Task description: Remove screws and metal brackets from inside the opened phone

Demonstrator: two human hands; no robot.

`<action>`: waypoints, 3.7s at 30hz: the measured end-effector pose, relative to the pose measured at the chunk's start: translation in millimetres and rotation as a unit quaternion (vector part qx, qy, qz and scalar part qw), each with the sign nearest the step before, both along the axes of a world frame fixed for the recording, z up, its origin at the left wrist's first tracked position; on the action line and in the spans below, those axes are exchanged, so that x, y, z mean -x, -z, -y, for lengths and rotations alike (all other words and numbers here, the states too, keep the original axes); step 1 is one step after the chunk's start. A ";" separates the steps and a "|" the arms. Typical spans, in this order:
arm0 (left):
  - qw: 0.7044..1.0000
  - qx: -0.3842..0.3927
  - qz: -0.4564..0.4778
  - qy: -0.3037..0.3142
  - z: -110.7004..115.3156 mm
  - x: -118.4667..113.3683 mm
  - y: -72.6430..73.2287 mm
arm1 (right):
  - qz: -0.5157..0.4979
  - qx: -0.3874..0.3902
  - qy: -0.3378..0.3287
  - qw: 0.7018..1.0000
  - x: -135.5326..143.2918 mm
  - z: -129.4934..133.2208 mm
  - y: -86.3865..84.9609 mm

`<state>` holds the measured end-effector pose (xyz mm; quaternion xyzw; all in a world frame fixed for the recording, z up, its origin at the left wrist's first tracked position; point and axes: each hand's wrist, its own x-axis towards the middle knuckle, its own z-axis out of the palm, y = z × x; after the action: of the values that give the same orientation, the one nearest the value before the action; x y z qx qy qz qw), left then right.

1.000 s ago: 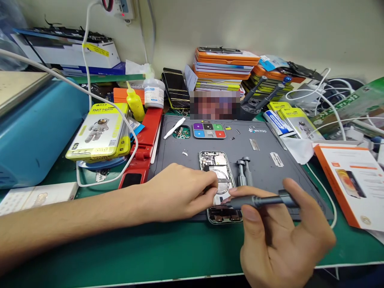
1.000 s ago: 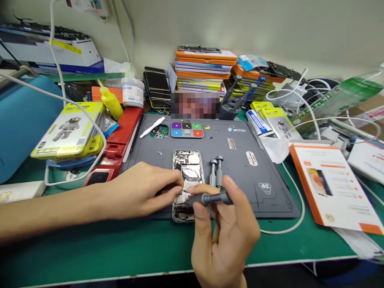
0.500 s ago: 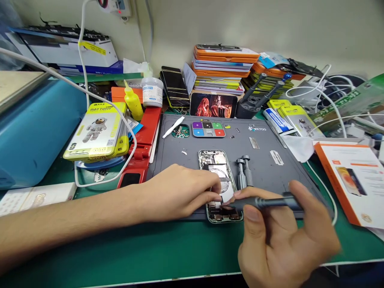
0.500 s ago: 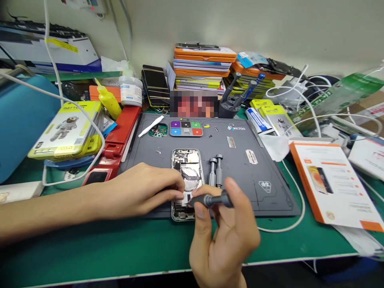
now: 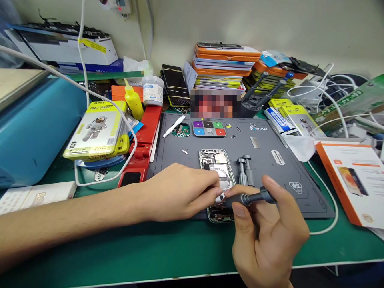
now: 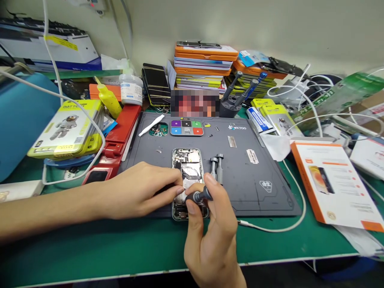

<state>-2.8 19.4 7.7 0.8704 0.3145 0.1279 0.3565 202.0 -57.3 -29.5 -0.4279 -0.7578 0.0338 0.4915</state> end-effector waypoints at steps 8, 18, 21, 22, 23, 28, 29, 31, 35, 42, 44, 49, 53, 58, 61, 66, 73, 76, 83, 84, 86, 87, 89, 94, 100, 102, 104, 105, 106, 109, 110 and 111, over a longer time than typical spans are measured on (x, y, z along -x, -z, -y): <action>1.000 0.001 -0.005 -0.003 1.4 -0.7 1.1 | -0.002 -0.026 -0.060 0.998 2.5 -0.9 -4.2; 1.000 -0.010 -0.021 -0.003 1.4 0.1 1.4 | 0.007 -0.004 -0.040 0.999 -1.2 1.4 -2.1; 1.000 -0.009 -0.008 -0.002 0.6 0.8 1.5 | 0.001 0.006 -0.026 1.000 1.0 0.3 -2.2; 1.000 -0.010 -0.008 -0.003 0.3 0.8 1.4 | 0.002 0.005 -0.022 1.000 1.4 0.0 -2.0; 1.000 -0.010 -0.009 -0.003 0.1 0.6 1.4 | 0.003 0.003 -0.019 1.000 1.6 -0.3 -1.7; 1.000 -0.009 -0.013 0.000 0.4 -0.6 1.6 | -0.001 0.008 -0.010 1.000 0.1 2.4 0.9; 1.000 -0.010 -0.014 0.001 0.6 -0.7 1.6 | -0.013 0.013 -0.009 1.000 -0.3 3.5 1.3; 1.000 -0.017 -0.017 0.001 0.9 -0.8 1.7 | -0.048 0.022 -0.008 0.999 -1.0 5.6 1.4; 0.999 -0.024 -0.028 0.002 0.5 -0.1 2.5 | -0.054 0.033 -0.014 0.998 -1.2 6.0 0.1; 0.998 -0.012 0.049 0.025 -3.2 4.9 10.0 | -0.023 0.022 0.017 0.999 3.1 0.3 -3.5; 0.997 0.001 0.073 0.031 -4.9 5.5 11.5 | -0.011 0.010 0.026 1.000 4.8 -1.4 -6.1; 0.995 0.018 0.092 0.041 -7.0 5.2 9.8 | -0.048 0.032 0.035 0.998 6.2 -1.2 -11.0; 0.996 0.015 0.082 0.040 -6.5 5.6 7.3 | -0.081 0.046 0.033 0.995 6.0 0.3 -11.4; 0.995 0.003 0.076 0.059 -6.2 5.8 9.9 | -0.097 0.043 0.017 0.994 4.9 0.0 -11.9; 0.995 -0.043 0.055 0.068 -5.1 5.6 11.3 | -0.098 0.021 0.027 0.995 2.8 -0.1 -12.1; 0.970 -0.215 0.001 0.115 3.5 5.1 9.5 | -0.117 -0.004 0.028 0.993 -0.5 0.6 -9.9; 0.956 -0.279 -0.004 0.086 14.1 0.3 12.0 | -0.124 0.017 0.031 0.992 -1.0 1.5 -13.2; 0.960 -0.272 -0.012 0.066 19.5 -3.4 14.2 | -0.124 0.008 0.038 0.992 -1.5 2.2 -12.0; 0.945 -0.324 -0.018 0.035 34.0 -8.1 10.3 | -0.120 0.015 0.052 0.991 -1.4 1.5 -12.0; 0.943 -0.330 -0.018 0.034 34.8 -8.3 10.4 | -0.111 0.010 0.051 0.992 -1.0 1.0 -13.7; 0.939 -0.343 -0.017 0.033 35.7 -8.8 11.8 | -0.093 0.001 0.051 0.994 0.5 -0.3 -17.7; 0.938 -0.345 -0.017 0.033 35.7 -8.9 12.6 | -0.093 -0.007 0.051 0.994 1.4 -0.9 -19.4; 0.939 -0.342 -0.016 0.031 34.2 -7.8 11.9 | -0.111 -0.019 0.059 0.992 3.5 -1.7 -21.6; 0.954 -0.285 -0.092 -0.013 13.1 7.8 -16.6 | -0.153 -0.024 0.063 0.986 6.7 0.5 -18.8; 0.919 -0.219 -0.312 -0.105 -22.0 29.3 -44.9 | -0.222 0.035 0.022 0.974 7.2 4.1 -13.7; 0.914 -0.205 -0.337 -0.095 -27.8 31.4 -40.8 | -0.226 0.040 0.018 0.973 7.1 3.6 -13.5; 0.914 -0.199 -0.341 -0.091 -31.8 32.7 -35.0 | -0.225 0.044 0.020 0.973 7.6 3.3 -13.3; 0.916 -0.194 -0.337 -0.094 -33.5 33.5 -32.8 | -0.226 0.047 0.021 0.973 8.2 3.5 -13.2; 0.920 -0.185 -0.331 -0.101 -35.4 34.6 -31.5 | -0.224 0.046 0.020 0.973 8.9 3.8 -13.0; 0.935 -0.146 -0.294 -0.133 -42.0 40.1 -31.8 | -0.227 0.051 0.022 0.972 11.1 5.0 -12.5; 0.941 -0.132 -0.277 -0.144 -44.4 42.4 -32.5 | -0.229 0.051 0.021 0.972 11.5 5.3 -12.4; 0.946 -0.121 -0.259 -0.153 -46.8 44.7 -32.9 | -0.230 0.051 0.022 0.972 11.5 5.5 -12.3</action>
<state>-47.6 66.2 40.6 0.8518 0.5072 -0.0121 0.1305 190.5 -62.8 -17.2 -0.4498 -0.6118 0.1593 0.6309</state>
